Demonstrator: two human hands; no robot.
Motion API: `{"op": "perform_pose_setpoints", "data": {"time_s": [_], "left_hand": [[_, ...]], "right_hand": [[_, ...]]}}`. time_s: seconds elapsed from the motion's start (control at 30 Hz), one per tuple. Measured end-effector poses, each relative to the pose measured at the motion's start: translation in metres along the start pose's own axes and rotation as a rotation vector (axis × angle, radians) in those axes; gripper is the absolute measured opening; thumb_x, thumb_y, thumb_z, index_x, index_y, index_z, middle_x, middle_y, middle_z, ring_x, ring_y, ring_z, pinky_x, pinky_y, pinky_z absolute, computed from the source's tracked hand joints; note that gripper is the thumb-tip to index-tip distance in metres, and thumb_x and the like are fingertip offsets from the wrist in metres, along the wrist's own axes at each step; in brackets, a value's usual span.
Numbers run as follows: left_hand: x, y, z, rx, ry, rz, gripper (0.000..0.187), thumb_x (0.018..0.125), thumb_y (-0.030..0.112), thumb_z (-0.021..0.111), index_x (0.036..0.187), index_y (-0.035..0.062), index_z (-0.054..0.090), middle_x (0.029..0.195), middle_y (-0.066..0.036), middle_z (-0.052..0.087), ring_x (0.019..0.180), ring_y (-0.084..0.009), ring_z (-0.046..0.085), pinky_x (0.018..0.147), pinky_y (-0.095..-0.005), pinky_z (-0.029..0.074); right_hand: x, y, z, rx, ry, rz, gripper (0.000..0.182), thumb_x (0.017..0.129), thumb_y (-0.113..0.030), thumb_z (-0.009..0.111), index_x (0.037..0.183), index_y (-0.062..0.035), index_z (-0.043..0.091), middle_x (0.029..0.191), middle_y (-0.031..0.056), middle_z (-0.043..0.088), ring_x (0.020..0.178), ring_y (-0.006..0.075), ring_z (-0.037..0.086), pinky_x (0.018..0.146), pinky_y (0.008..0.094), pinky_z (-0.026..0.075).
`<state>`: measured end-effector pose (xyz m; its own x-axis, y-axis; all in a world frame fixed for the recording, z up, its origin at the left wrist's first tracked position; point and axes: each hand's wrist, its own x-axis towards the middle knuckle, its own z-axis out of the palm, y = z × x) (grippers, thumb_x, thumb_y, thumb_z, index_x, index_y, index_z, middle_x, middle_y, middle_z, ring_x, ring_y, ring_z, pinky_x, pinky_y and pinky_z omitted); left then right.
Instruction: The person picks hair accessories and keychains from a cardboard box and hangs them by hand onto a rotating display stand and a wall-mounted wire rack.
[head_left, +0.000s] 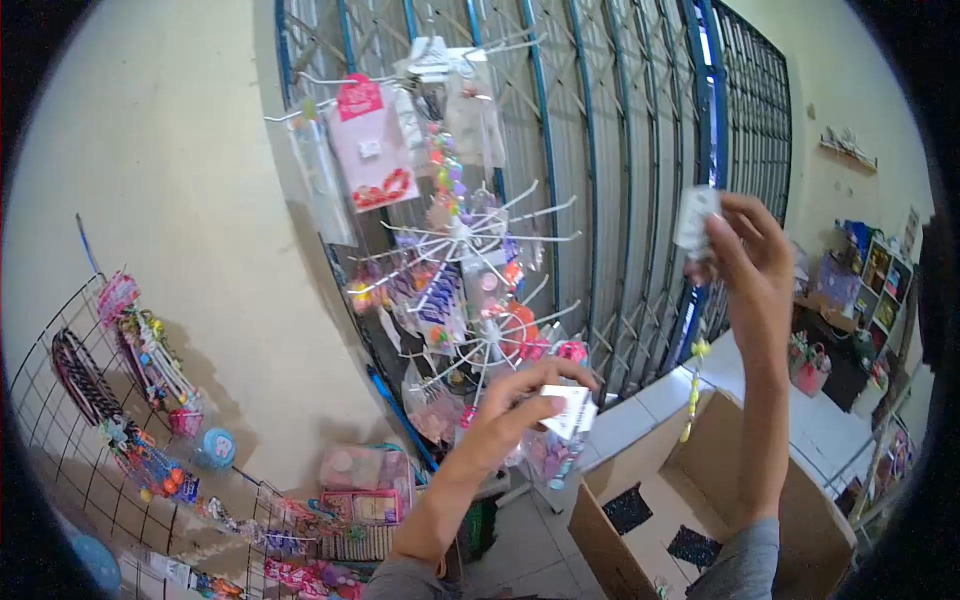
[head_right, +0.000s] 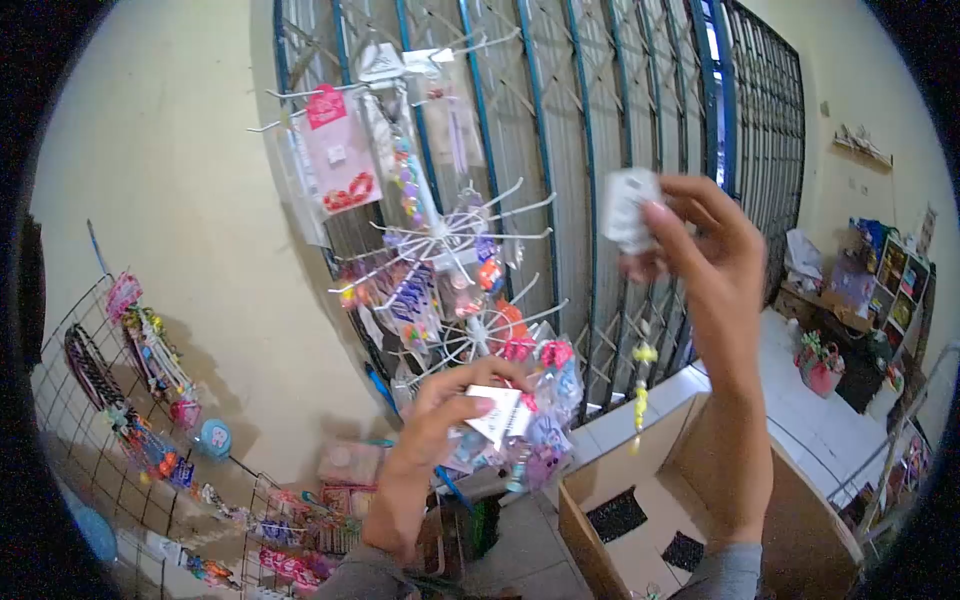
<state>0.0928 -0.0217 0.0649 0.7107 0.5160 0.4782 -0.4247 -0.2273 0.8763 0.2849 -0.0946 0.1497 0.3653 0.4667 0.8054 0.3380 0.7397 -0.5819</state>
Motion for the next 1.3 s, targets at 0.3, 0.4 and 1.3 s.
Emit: {"op": "perform_pose_setpoints", "data": {"time_s": [0.3,0.4,1.3], "left_hand": [[0.013,0.115,-0.058,0.169,0.334,0.046,0.023,0.068,0.021,0.044,0.075,-0.0006,0.048,0.068,-0.013,0.055,0.055,-0.0156,0.055,0.042,-0.0206,0.043],[0.030,0.147,-0.070,0.265,0.374,0.089,0.023,0.074,0.026,0.046,0.077,0.0023,0.046,0.058,-0.008,0.052,0.041,-0.0082,0.045,0.035,-0.0169,0.035],[0.137,0.227,-0.098,0.520,0.373,0.255,0.021,0.076,0.021,0.049,0.063,0.0051,0.046,0.047,0.001,0.037,0.036,-0.0041,0.030,0.030,-0.0153,0.019]], "right_hand": [[0.112,-0.004,0.117,0.209,-0.270,-0.292,0.024,0.071,-0.008,0.056,0.092,0.0028,0.053,0.068,0.0094,0.056,0.058,0.0129,0.056,0.052,0.0213,0.047],[0.131,-0.002,0.137,0.246,-0.275,-0.272,0.028,0.071,-0.010,0.057,0.096,0.0015,0.052,0.073,0.0081,0.056,0.062,0.0111,0.055,0.060,0.0190,0.046],[0.143,-0.002,0.163,0.478,-0.269,-0.159,0.020,0.067,-0.002,0.056,0.082,0.0113,0.054,0.073,0.0129,0.056,0.061,0.0150,0.056,0.060,0.0216,0.048]]}}
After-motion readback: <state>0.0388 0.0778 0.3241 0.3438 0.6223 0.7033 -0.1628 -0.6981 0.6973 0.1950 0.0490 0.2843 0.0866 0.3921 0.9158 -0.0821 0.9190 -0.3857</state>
